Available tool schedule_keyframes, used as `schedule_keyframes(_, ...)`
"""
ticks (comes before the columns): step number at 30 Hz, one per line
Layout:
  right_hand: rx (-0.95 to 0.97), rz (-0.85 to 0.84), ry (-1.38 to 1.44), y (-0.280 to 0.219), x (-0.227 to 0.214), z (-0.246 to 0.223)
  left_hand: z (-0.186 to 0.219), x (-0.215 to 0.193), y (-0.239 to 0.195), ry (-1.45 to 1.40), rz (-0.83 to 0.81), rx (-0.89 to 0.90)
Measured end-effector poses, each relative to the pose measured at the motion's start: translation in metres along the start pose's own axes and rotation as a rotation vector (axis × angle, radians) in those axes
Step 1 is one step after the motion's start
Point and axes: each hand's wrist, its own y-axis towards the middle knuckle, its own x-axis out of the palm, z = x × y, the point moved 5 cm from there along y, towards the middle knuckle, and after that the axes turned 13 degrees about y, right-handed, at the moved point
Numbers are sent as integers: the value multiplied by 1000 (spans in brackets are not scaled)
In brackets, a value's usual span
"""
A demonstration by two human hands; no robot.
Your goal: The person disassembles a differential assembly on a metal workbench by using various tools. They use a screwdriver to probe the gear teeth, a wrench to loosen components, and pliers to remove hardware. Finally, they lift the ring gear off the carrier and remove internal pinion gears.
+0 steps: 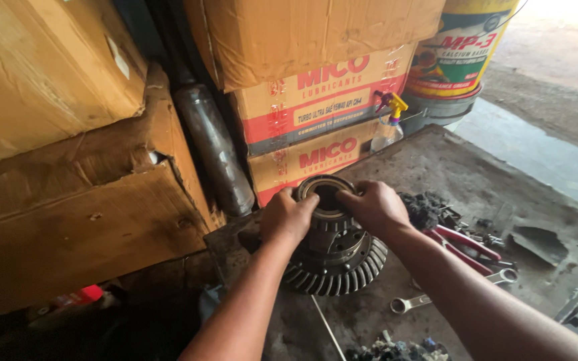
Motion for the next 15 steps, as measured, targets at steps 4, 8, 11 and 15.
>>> schedule_keyframes(4,-47,37,-7,1,-10,-3,9,6,1,-55,46,44)
schedule_keyframes(8,-7,-46,18,-9,7,-10,-7,-7,-9,-51,93,42)
schedule_keyframes(11,-62,-13,-21,-7,-11,-9,9,2,-9,-52,65,40)
schedule_keyframes(15,-26,-22,-70,-16,-11,-11,7,-9,-21,-53,100,66)
